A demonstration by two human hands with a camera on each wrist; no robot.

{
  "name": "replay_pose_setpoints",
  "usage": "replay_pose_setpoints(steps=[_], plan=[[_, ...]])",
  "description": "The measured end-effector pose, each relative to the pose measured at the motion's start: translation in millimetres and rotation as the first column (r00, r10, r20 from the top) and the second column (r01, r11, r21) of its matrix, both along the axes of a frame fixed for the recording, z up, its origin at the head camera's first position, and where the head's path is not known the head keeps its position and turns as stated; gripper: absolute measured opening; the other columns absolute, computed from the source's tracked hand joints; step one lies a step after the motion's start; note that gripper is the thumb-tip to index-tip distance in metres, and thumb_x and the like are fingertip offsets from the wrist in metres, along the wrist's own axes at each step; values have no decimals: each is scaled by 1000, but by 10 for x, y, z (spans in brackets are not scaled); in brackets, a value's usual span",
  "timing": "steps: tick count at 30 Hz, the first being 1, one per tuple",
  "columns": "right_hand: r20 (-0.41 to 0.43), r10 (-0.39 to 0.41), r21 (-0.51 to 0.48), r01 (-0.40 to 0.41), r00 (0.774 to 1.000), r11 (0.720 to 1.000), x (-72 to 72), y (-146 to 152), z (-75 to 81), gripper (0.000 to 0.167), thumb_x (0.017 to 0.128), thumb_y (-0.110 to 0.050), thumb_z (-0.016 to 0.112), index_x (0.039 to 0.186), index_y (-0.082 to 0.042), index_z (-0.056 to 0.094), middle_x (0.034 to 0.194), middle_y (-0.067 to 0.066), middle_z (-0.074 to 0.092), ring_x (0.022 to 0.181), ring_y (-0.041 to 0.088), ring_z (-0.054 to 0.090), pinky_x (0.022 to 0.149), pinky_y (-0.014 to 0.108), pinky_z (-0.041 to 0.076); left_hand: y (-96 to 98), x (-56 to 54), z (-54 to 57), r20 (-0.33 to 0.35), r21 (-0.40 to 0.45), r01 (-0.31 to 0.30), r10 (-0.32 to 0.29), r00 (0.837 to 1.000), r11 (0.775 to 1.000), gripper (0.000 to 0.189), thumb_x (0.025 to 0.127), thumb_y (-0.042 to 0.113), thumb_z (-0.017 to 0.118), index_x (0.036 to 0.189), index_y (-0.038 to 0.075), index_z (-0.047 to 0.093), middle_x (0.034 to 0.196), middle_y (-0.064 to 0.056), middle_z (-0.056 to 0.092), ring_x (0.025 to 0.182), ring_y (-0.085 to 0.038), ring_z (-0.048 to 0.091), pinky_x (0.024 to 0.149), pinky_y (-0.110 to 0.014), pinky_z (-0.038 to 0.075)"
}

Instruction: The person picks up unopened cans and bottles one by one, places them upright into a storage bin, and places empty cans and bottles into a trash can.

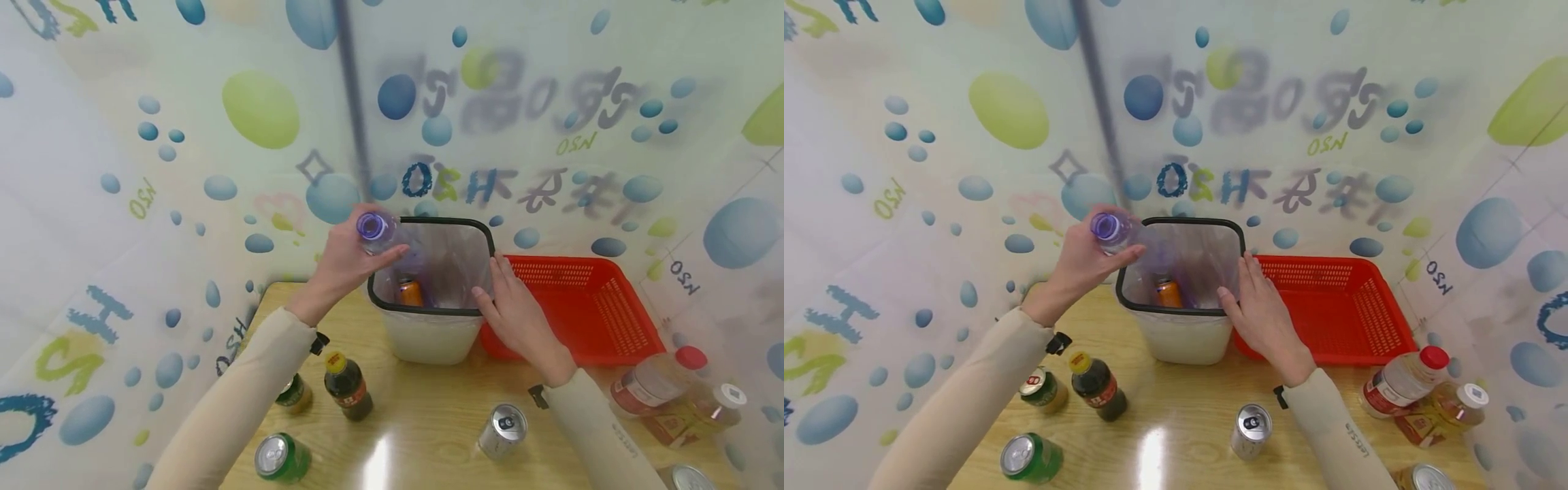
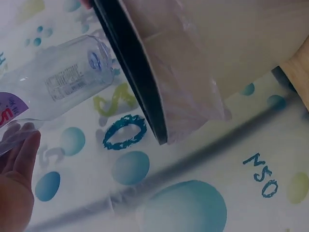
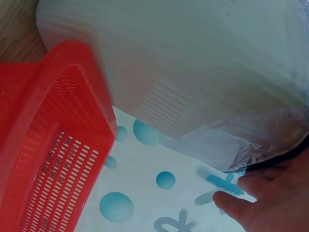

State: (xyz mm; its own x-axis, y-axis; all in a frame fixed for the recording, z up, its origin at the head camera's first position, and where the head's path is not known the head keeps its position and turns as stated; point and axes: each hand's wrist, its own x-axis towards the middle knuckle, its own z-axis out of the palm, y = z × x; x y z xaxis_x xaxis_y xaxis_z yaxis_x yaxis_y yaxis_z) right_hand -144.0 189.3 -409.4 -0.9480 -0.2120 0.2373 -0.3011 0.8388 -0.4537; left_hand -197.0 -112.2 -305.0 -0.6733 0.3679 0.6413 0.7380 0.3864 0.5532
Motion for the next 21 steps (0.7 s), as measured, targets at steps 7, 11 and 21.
replay_pose_setpoints(steps=[7, 11, 21], plan=[[-7, 4, -6, -5, 1000, 1000, -8, 4, -8, 78, 107, -38, 50, 164, 2, 15, 171, 22, 13, 156, 42, 17, 120, 60, 25, 230, -71, -125, 254, -156, 25, 16, 967, 987, 58, 87, 28, 86, 128, 4, 54, 115, -12, 69, 103, -26, 69, 91, -41, 59], [3, 1, -4, -1, 1000, 1000, -16, -4, -4, 77, 108, -39, 48, 163, 4, 15, 171, 23, 12, 156, 43, 17, 120, 61, 24, 309, -123, -190, 323, -241, 18, 63, 944, 970, 64, 88, 33, 85, 134, 5, 51, 120, -12, 68, 106, -26, 69, 93, -41, 59], [2, -8, -1, 8, 1000, 1000, -7, -12, -6, 78, 107, -39, 49, 164, 2, 14, 171, 21, 11, 156, 43, 16, 120, 61, 24, 423, -158, -315, 371, -381, 54, 99, 923, 923, 69, 85, 38, 87, 133, 8, 48, 118, -9, 67, 104, -21, 67, 91, -37, 59]])
